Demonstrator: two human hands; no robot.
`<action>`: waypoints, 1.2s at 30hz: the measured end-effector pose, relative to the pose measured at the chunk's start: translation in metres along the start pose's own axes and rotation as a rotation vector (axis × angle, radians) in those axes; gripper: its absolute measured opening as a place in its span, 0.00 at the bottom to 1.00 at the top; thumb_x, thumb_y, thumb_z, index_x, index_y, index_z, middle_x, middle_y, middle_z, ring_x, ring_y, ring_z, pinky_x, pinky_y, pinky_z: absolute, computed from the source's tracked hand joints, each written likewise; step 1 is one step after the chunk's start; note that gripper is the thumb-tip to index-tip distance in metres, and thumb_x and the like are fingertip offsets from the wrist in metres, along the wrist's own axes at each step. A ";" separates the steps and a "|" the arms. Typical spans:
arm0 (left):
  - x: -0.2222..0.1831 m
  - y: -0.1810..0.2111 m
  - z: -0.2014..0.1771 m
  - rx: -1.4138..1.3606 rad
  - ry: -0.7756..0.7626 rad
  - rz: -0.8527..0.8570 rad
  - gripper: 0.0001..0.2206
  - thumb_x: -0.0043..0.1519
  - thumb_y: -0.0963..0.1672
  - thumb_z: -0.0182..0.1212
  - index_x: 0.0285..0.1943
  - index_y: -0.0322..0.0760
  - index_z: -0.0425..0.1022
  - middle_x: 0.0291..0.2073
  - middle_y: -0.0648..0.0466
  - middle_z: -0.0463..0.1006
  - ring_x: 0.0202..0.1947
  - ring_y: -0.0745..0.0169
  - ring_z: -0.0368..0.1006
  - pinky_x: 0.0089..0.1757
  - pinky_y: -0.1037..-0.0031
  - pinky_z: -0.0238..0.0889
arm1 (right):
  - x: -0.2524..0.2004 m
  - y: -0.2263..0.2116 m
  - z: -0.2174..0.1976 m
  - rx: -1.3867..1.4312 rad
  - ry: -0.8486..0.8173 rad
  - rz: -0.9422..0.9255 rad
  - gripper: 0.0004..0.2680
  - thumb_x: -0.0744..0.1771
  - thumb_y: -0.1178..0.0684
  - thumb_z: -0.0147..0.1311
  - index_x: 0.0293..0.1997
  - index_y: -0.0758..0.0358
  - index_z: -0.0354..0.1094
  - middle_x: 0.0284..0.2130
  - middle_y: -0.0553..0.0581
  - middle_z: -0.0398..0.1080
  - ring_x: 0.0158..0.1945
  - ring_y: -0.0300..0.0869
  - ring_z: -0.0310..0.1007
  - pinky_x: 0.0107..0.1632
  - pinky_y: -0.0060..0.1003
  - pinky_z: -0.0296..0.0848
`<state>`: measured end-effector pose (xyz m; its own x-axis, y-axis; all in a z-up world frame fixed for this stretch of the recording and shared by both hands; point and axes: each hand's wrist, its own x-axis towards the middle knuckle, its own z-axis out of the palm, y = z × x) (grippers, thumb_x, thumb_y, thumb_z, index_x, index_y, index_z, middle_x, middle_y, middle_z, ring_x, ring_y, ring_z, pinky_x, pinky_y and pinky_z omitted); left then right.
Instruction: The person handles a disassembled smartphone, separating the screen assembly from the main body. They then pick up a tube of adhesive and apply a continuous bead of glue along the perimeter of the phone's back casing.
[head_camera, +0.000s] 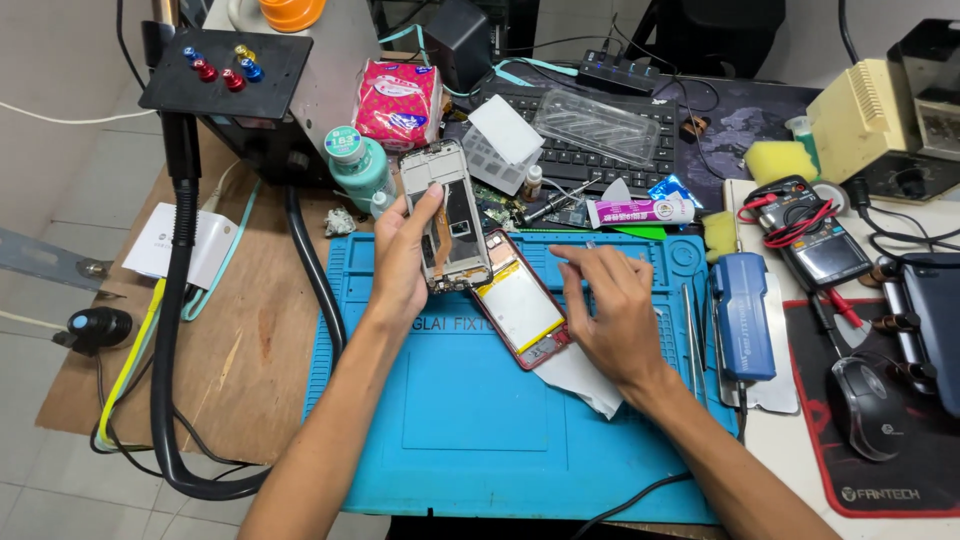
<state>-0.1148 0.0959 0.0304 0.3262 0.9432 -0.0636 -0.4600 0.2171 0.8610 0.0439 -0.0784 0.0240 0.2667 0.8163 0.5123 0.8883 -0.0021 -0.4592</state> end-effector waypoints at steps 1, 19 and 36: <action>0.003 -0.005 -0.004 -0.001 -0.003 0.000 0.15 0.63 0.44 0.68 0.53 0.26 0.75 0.37 0.43 0.84 0.32 0.63 0.83 0.36 0.73 0.77 | 0.001 -0.002 -0.002 -0.002 0.002 0.001 0.09 0.71 0.56 0.52 0.56 0.52 0.74 0.33 0.46 0.72 0.39 0.39 0.75 0.49 0.38 0.63; 0.008 -0.014 -0.010 0.097 -0.041 -0.028 0.18 0.67 0.43 0.61 0.62 0.27 0.69 0.43 0.39 0.83 0.38 0.58 0.82 0.42 0.66 0.76 | 0.006 -0.007 0.003 -0.001 -0.018 0.012 0.06 0.70 0.59 0.53 0.48 0.56 0.76 0.27 0.49 0.72 0.35 0.39 0.75 0.50 0.37 0.65; -0.001 0.005 0.005 -0.024 0.072 -0.116 0.10 0.62 0.39 0.61 0.49 0.26 0.73 0.23 0.51 0.72 0.20 0.70 0.70 0.23 0.76 0.66 | -0.004 0.002 0.013 0.003 -0.055 -0.283 0.04 0.66 0.59 0.60 0.44 0.57 0.76 0.26 0.50 0.72 0.32 0.41 0.75 0.51 0.39 0.67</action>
<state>-0.1135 0.0945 0.0370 0.3190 0.9267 -0.1988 -0.4427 0.3312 0.8332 0.0396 -0.0740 0.0123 -0.0123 0.8144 0.5802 0.9236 0.2316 -0.3055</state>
